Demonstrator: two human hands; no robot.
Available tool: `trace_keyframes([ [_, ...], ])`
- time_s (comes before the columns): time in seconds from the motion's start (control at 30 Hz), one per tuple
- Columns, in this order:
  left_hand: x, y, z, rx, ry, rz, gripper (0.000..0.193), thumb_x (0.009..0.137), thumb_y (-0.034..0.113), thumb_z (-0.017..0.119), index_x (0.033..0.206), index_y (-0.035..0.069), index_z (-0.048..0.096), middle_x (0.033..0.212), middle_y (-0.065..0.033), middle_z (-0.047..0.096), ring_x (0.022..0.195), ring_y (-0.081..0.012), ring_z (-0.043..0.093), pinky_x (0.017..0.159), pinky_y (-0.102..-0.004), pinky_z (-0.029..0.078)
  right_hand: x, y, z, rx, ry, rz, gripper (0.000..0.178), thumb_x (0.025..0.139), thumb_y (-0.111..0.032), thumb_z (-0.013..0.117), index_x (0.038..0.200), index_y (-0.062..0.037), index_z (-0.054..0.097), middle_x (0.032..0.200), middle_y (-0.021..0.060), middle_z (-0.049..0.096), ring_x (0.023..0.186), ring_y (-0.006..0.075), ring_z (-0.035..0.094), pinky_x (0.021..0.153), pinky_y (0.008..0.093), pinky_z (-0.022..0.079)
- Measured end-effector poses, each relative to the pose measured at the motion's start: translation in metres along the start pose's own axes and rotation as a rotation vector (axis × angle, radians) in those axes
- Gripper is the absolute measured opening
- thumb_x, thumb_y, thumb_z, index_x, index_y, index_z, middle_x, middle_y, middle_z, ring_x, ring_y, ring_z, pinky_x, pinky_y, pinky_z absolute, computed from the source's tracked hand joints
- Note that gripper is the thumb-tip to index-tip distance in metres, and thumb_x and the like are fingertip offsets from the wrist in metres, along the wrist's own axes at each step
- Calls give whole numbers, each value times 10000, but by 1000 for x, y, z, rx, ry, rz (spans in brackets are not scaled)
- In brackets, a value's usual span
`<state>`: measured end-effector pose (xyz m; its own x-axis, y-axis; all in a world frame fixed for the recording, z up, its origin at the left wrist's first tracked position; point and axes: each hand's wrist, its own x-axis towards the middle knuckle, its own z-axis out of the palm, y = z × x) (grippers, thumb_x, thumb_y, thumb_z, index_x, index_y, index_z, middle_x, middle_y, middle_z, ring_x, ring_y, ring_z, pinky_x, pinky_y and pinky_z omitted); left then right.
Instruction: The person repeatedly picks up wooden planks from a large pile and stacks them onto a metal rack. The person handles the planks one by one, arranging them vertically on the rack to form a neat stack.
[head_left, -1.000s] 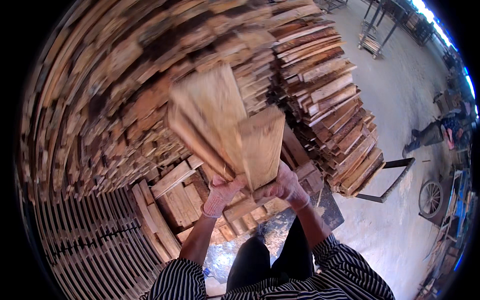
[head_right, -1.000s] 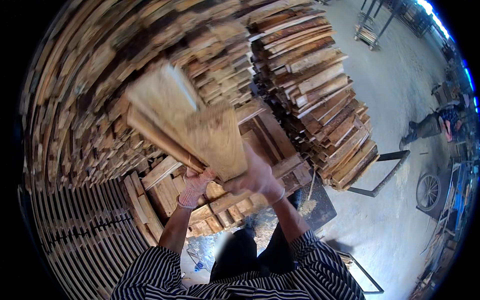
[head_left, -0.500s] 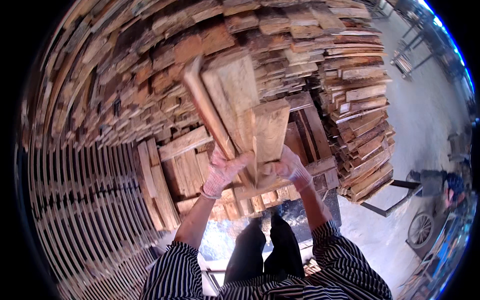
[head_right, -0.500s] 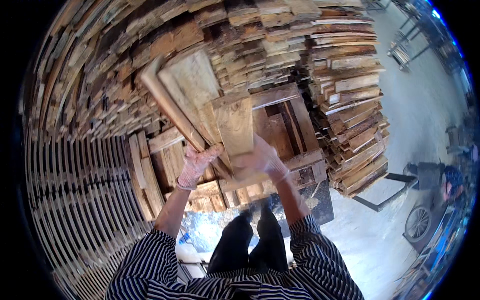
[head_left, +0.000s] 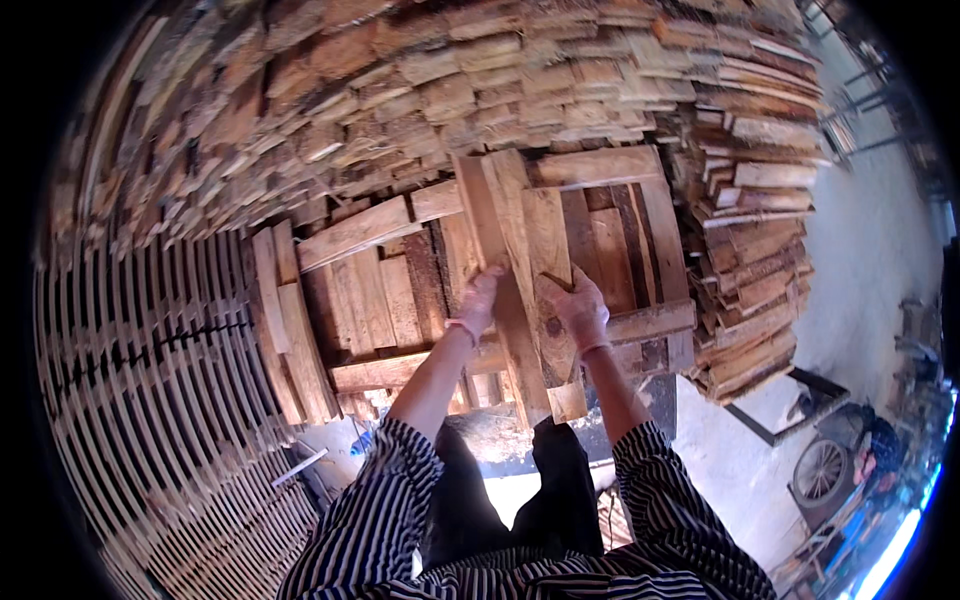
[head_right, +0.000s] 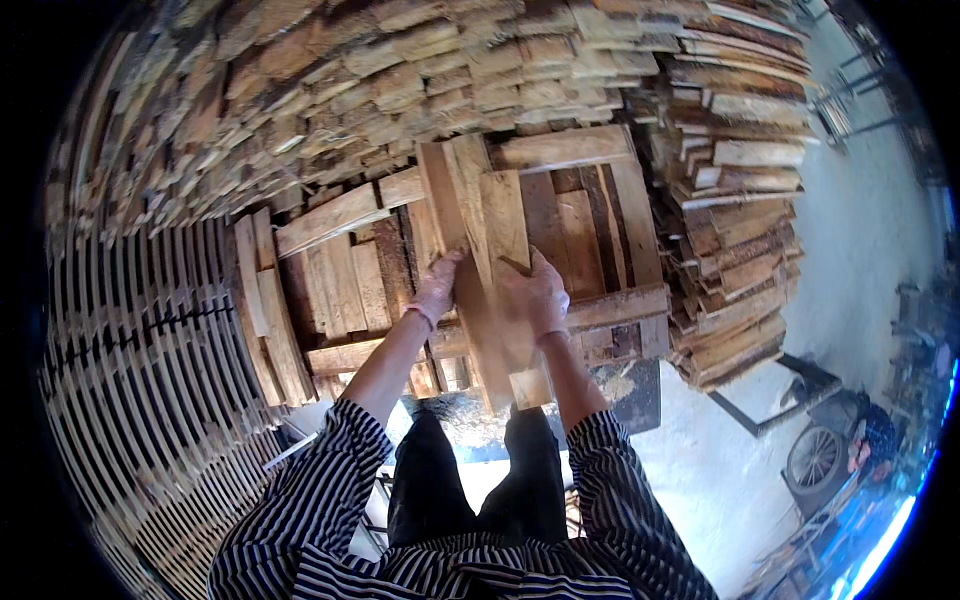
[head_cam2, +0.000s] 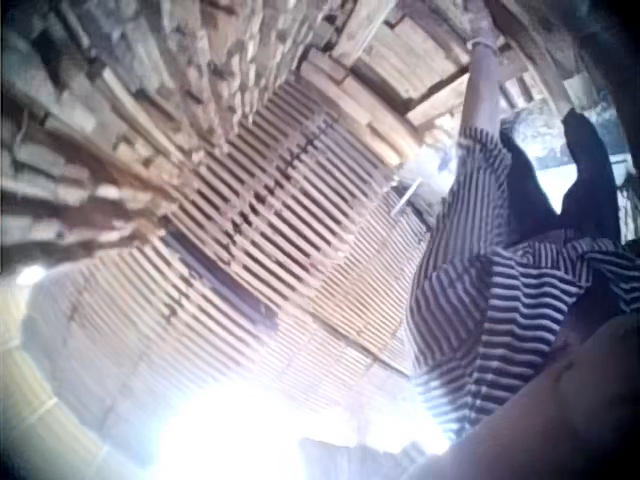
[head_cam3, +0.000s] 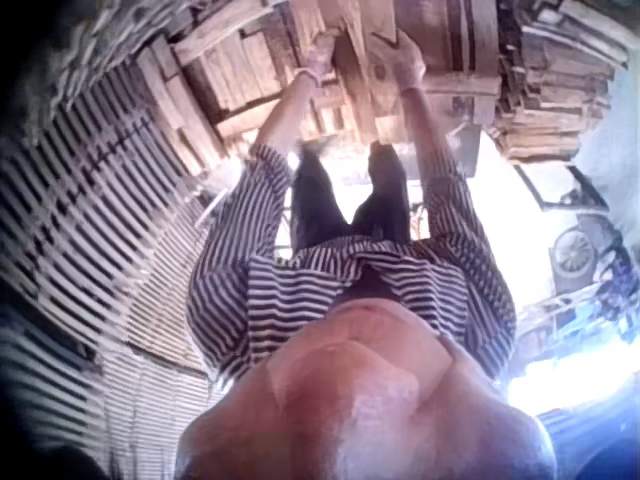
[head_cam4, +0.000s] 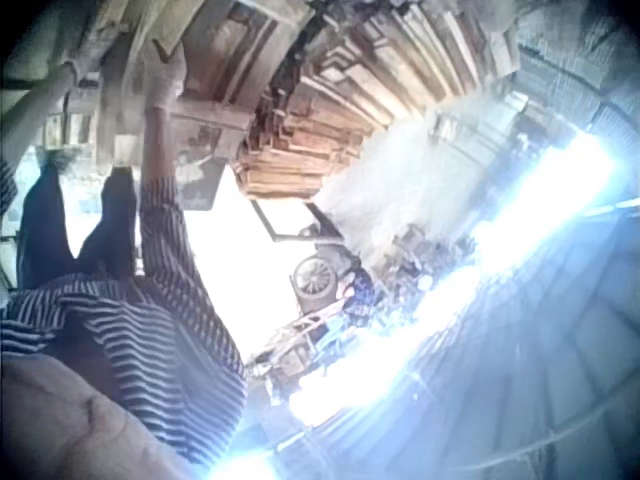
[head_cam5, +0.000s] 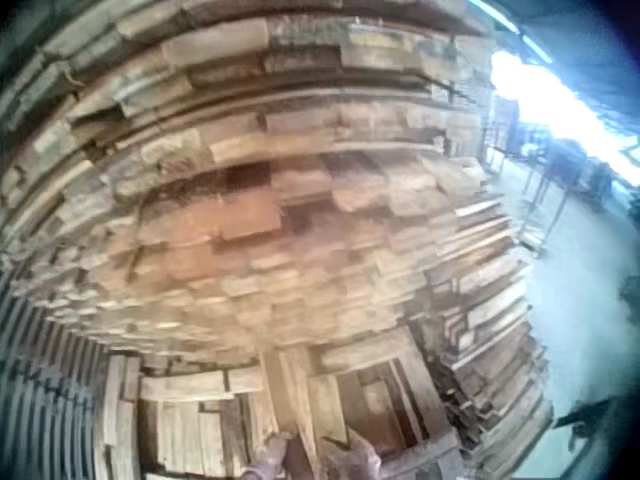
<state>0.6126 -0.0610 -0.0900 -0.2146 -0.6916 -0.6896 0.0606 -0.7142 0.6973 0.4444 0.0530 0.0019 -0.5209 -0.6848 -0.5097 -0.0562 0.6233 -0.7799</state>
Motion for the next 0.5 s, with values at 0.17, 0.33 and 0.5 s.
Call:
trace_keyframes([
  [0.17,-24,16,-60,-143,10,34,378,993,229,691,1322,45,657,1137,-71,719,989,-217,685,913,-372,596,-64,-6,38,-542,260,-168,1026,856,-613,774,1669,-196,306,1625,336,367,1313,528,586,1011,586,553],
  [0.33,-81,65,-167,-186,-70,0,533,1009,334,695,1438,36,592,1150,-137,705,917,-278,714,822,-440,646,-58,-29,44,-546,317,-205,948,857,-399,827,1654,-197,355,1510,315,478,1316,492,559,1062,526,520],
  [0.5,-126,102,-241,-50,50,-126,437,1003,429,709,1294,113,631,997,-139,732,796,-306,735,688,-448,647,-22,-78,67,-802,368,-68,911,864,-456,806,1641,-216,395,1427,308,543,1323,457,554,1064,534,505],
])
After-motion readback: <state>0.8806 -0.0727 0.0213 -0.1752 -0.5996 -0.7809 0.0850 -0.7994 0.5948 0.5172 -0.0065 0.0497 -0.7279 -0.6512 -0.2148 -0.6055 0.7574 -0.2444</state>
